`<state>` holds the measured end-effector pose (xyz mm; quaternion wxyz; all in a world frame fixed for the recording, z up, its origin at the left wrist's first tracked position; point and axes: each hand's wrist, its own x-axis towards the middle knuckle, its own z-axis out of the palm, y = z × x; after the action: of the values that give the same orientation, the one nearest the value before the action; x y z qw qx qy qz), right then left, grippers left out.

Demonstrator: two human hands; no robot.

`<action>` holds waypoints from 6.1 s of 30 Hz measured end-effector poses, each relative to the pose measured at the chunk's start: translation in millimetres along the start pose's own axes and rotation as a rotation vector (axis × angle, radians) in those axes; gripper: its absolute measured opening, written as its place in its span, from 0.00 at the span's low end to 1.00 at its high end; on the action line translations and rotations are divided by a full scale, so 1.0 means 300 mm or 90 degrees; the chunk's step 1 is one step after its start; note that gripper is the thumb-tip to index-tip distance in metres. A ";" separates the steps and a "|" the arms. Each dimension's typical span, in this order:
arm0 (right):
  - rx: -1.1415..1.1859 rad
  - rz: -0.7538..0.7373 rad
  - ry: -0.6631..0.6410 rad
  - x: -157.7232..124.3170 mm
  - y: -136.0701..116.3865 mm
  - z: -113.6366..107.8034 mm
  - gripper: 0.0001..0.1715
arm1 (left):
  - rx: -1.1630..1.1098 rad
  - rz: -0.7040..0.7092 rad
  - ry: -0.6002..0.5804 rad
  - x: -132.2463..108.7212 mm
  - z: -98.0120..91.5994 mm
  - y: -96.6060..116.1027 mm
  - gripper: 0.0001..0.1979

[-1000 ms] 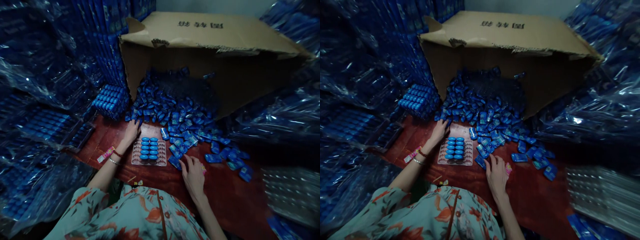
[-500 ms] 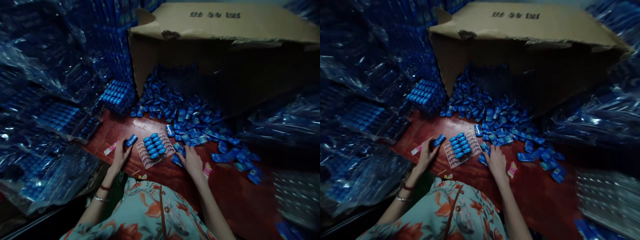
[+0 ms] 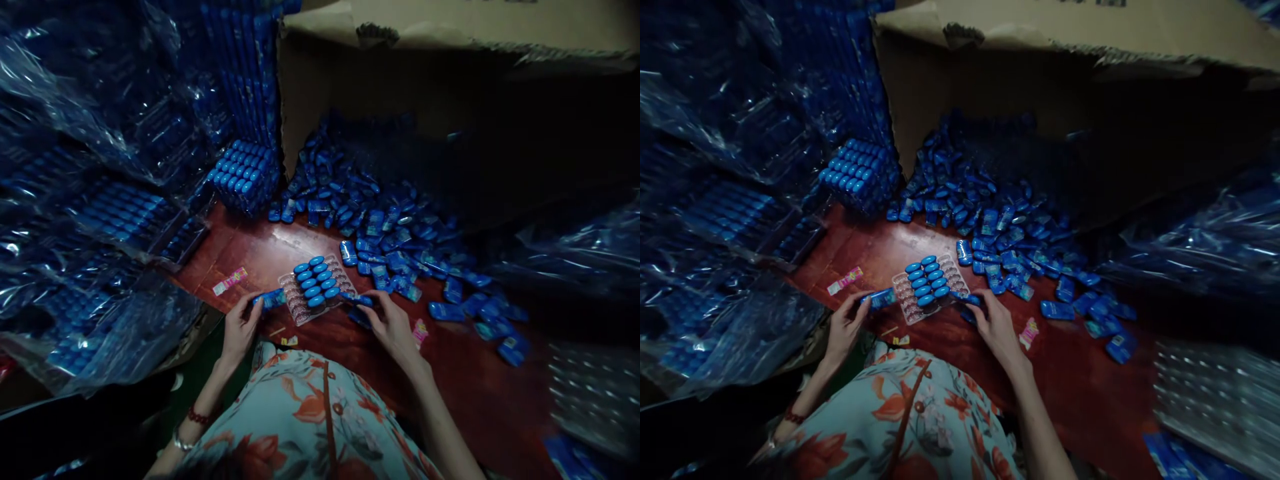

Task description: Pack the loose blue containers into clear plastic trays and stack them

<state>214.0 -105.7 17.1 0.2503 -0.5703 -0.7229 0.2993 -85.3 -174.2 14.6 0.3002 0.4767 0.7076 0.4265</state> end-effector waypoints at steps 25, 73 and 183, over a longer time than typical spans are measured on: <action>-0.337 -0.225 -0.116 -0.015 -0.168 0.139 0.21 | 0.255 0.551 -0.202 0.076 0.102 0.013 0.19; -0.055 0.082 0.132 0.019 0.038 -0.018 0.17 | 0.398 0.258 -0.018 0.589 0.196 -0.036 0.18; -0.412 -0.158 -0.197 0.209 -0.117 -0.002 0.20 | 0.288 0.405 -0.246 0.238 0.074 0.074 0.15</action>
<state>176.7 -50.4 44.0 -0.0205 -0.4758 -0.8730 0.1057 -83.7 -96.6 23.1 0.1687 0.7959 0.5317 0.2353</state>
